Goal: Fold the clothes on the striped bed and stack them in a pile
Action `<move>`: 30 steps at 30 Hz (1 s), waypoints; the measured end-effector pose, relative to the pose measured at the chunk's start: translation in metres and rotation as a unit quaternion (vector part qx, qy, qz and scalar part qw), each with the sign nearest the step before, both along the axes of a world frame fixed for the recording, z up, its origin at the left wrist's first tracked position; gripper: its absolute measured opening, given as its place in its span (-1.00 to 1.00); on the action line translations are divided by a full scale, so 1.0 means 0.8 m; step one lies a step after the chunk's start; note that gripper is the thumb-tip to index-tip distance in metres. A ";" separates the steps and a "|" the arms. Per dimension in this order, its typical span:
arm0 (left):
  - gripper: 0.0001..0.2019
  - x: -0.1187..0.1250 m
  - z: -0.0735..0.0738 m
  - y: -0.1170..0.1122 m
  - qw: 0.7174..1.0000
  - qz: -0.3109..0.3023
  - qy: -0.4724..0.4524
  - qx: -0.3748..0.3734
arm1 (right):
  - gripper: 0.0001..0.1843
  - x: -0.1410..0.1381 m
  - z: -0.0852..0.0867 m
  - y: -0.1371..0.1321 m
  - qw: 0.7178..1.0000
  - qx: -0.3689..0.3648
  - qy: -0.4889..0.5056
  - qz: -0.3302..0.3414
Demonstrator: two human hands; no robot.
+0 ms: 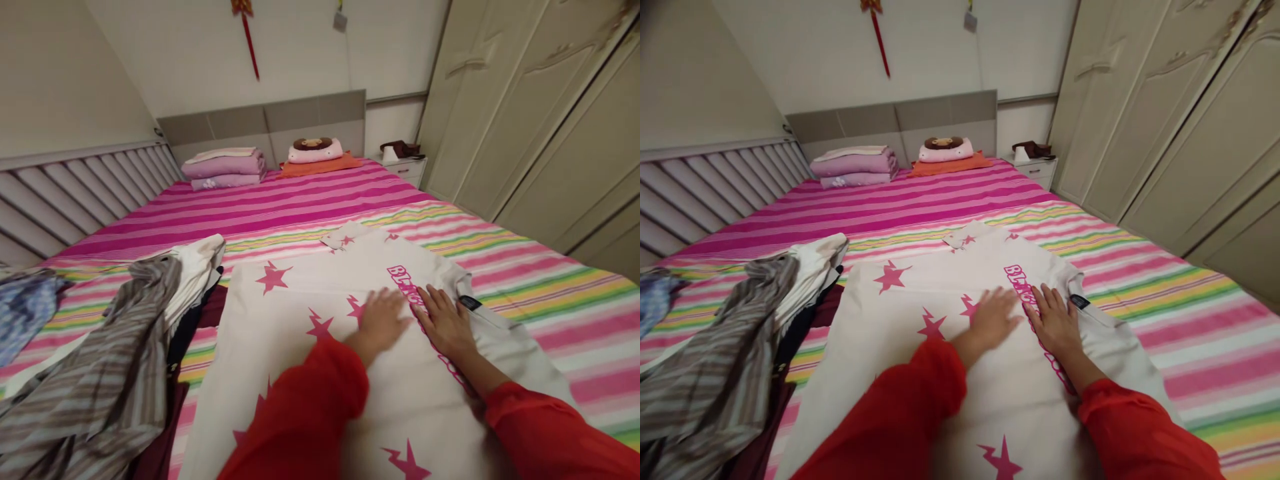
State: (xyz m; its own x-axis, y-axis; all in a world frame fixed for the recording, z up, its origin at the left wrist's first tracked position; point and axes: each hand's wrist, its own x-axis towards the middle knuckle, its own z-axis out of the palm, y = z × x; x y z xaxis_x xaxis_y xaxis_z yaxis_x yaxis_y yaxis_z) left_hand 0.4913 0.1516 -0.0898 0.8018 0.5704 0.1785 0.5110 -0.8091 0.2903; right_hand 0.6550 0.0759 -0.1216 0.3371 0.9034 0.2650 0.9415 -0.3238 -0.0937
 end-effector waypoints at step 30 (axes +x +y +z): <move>-0.41 -0.373 0.007 -0.047 0.882 0.452 0.130 0.033 | -0.36 -0.016 0.029 0.001 0.995 -0.046 0.084 -0.028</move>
